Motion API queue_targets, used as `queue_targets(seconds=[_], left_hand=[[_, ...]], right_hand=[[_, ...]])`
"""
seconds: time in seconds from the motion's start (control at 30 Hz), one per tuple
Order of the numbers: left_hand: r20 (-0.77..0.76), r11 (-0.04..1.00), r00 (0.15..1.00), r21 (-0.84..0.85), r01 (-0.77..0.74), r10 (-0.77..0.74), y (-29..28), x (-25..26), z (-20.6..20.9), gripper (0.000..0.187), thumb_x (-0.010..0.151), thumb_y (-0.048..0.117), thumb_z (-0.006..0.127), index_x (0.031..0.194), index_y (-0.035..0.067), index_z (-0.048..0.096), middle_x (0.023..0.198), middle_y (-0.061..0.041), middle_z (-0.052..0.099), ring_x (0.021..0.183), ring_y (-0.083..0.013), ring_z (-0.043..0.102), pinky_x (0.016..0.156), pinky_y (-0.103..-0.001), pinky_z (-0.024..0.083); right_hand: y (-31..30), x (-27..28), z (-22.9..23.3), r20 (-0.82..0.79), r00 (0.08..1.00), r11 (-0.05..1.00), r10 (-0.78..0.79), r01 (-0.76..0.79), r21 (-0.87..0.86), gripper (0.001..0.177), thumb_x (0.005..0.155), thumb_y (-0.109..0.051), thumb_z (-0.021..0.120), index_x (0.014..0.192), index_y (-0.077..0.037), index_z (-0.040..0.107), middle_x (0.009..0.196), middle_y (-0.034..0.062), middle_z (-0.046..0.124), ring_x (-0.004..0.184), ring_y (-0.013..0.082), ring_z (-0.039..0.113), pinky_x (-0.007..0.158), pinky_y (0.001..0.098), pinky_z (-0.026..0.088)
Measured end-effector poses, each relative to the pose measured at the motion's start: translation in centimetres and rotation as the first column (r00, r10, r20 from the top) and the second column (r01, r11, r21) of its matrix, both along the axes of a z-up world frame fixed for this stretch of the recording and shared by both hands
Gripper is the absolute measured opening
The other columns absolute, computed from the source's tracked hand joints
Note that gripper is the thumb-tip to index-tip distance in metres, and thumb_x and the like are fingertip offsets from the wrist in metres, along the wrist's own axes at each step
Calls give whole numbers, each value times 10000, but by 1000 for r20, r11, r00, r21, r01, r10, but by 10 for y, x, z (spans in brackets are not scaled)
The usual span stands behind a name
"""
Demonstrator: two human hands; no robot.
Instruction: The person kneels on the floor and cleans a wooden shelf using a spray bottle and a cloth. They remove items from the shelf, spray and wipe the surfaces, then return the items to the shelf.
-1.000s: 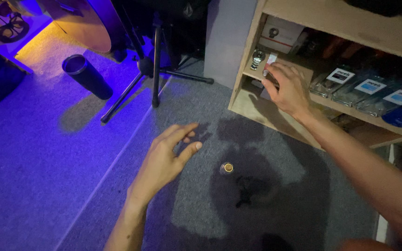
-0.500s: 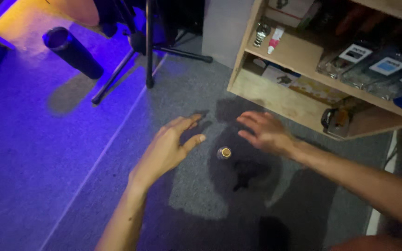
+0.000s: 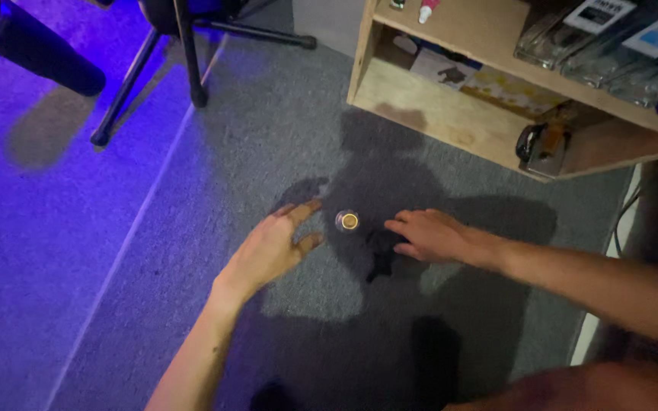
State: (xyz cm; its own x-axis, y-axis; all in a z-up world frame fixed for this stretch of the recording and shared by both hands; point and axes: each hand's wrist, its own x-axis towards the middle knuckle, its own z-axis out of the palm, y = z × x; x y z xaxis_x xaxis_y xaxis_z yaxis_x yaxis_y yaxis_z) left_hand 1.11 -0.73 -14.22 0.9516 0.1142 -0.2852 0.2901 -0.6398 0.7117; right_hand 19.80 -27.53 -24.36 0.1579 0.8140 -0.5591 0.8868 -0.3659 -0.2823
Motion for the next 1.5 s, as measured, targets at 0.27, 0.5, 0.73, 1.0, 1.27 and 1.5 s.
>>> queue_targets(seconds=[0.27, 0.5, 0.73, 1.0, 1.27, 1.5], left_hand=[[-8, 996, 998, -55, 69, -70, -31, -2, -77, 752, 876, 210, 747, 1525, 72, 393, 1451, -278, 509, 1333, -442, 506, 1104, -479, 418], [-197, 985, 979, -152, -82, 51, -51, -2, -86, 884, 865, 207, 735, 1586, 132, 228, 1575, -214, 349, 1318, -386, 528, 1118, -441, 420], [-139, 997, 990, -70, -25, 15, -45, -9, -113, 846, 862, 209, 761, 1564, 113, 299, 1574, -226, 363, 1397, -405, 443, 1138, -464, 401], [-193, 1000, 981, -19, 25, -28, -40, -25, -153, 824, 825, 185, 767, 1533, 50, 365, 1559, -223, 400, 1397, -409, 461, 1153, -476, 403], [-292, 999, 955, -7, 46, -46, -36, -28, -144, 779, 863, 198, 777, 1530, 107, 384, 1568, -216, 363, 1396, -399, 437, 1158, -444, 373], [-354, 1000, 935, -19, 20, -25, -28, -23, -135, 748, 872, 177, 747, 1527, 111, 391, 1497, -156, 502, 1360, -335, 514, 1164, -404, 392]], right_hand=[[-6, -18, -5, 23, 999, 941, 44, -34, -337, 748, 988, -420, 623, 1606, -195, 265, 1445, 193, 464, 1184, 375, 621, 983, 485, 552], [0, -19, -8, 14, 1000, 938, 17, -11, -346, 781, 945, -371, 699, 1589, -246, 277, 1480, 176, 421, 1152, 376, 639, 956, 472, 574], [-7, -10, -28, -18, 1000, 950, 11, -16, -311, 782, 931, -341, 723, 1579, -179, 317, 1386, 189, 501, 1108, 369, 668, 951, 460, 574], [-10, -6, -40, -49, 998, 945, 34, -48, -325, 734, 912, -293, 743, 1537, -153, 384, 1409, 201, 516, 1182, 367, 625, 966, 467, 553], [-9, -17, -13, -131, 990, 895, -46, -18, -446, 748, 923, -243, 734, 1571, -150, 373, 1237, 144, 687, 1099, 309, 696, 931, 420, 585], [-13, -10, -26, -169, 984, 929, -63, -4, -370, 668, 883, -382, 774, 1452, -142, 519, 1294, 152, 657, 1156, 323, 651, 977, 445, 545]])
